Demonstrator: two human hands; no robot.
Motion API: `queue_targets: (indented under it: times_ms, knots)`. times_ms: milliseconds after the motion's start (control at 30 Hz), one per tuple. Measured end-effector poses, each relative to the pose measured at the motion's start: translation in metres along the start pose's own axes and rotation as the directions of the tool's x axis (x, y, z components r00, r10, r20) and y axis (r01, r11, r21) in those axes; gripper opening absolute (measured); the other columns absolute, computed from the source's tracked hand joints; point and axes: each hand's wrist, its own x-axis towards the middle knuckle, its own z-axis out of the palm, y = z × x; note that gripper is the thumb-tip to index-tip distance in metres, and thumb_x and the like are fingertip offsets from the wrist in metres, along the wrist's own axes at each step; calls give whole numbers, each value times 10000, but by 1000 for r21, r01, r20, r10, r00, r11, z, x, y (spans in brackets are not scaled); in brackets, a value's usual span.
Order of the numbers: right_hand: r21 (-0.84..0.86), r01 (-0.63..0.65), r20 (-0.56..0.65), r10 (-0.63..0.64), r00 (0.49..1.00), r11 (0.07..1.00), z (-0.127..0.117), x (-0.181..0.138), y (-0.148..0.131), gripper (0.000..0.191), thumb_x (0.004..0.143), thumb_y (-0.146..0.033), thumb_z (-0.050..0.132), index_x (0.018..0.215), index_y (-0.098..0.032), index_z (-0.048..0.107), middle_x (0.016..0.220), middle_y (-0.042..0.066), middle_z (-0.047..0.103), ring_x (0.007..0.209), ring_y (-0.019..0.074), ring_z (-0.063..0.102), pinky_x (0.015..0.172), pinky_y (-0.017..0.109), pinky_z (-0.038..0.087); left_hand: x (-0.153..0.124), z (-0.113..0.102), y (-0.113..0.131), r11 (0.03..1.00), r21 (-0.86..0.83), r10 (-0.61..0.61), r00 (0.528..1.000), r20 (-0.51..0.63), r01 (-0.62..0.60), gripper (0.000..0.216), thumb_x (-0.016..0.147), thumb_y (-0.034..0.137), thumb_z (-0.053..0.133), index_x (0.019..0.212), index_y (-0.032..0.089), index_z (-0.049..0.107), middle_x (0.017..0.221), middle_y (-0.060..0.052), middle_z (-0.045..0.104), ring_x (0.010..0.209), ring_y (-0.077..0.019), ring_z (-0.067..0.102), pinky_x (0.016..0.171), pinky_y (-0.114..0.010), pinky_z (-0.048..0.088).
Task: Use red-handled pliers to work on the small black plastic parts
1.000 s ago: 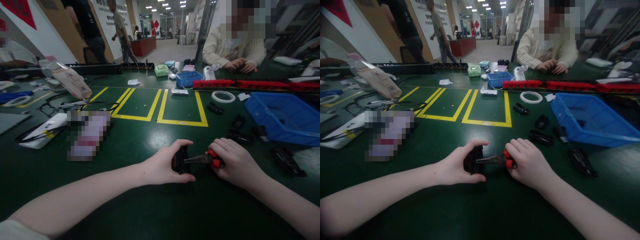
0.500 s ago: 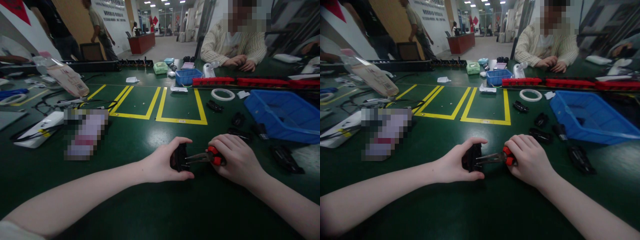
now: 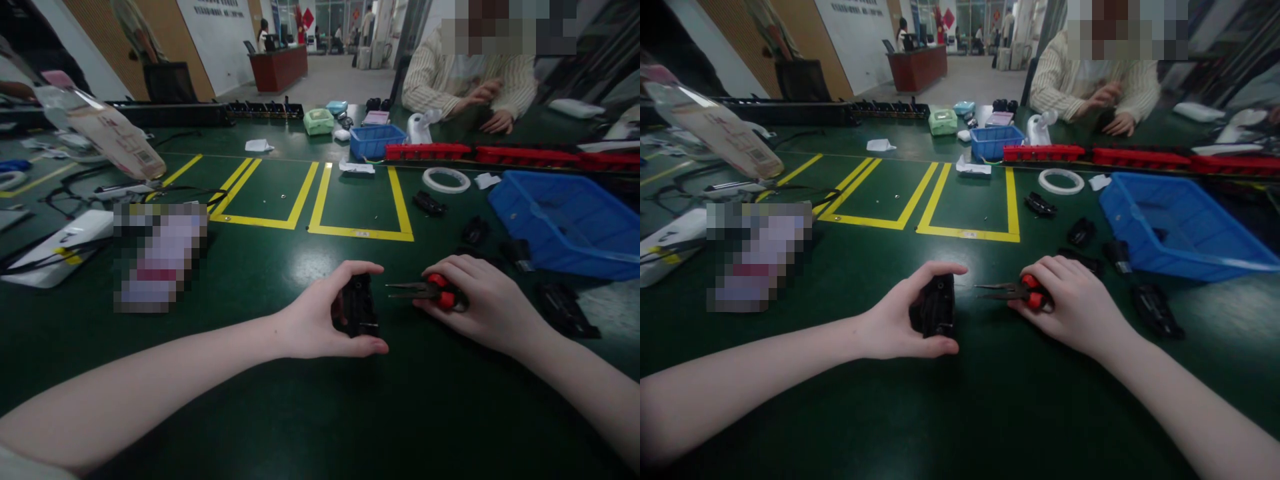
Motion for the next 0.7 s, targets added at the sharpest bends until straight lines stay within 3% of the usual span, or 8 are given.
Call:
queue_targets:
  times_ms: [133,467,567,700]
  knots:
    - [-5,50,19,-50,999,999,-1,2,-1,305,885,-461,606,1013,-186,572,929,91,656,819,234,622,709,380,502,-1,1,-2,999,-20,27,1000,14,-26,782,718,356,849,1377,233,447,910,1,587,728,-155,576,585,-248,468]
    - [-81,138,-57,-143,988,987,-6,1,-15,265,884,-321,574,1107,-180,552,974,118,660,908,271,638,768,428,523,4,0,-3,999,37,5,999,53,-7,799,741,340,836,1395,207,396,824,32,549,660,-133,547,542,-228,435]
    - [-74,125,-58,-130,990,989,-16,4,-22,261,884,-333,576,1108,-203,538,958,109,660,876,266,646,734,420,528,5,0,-3,999,42,-10,997,79,6,805,753,344,831,1404,204,380,819,34,557,657,-132,556,539,-225,430]
    - [-177,156,25,-154,988,972,-37,10,-33,231,867,-275,535,1092,-225,528,937,113,665,829,285,635,672,431,516,5,1,-3,997,72,-25,995,100,18,812,757,358,830,1409,203,373,848,22,581,676,-143,575,555,-239,442]
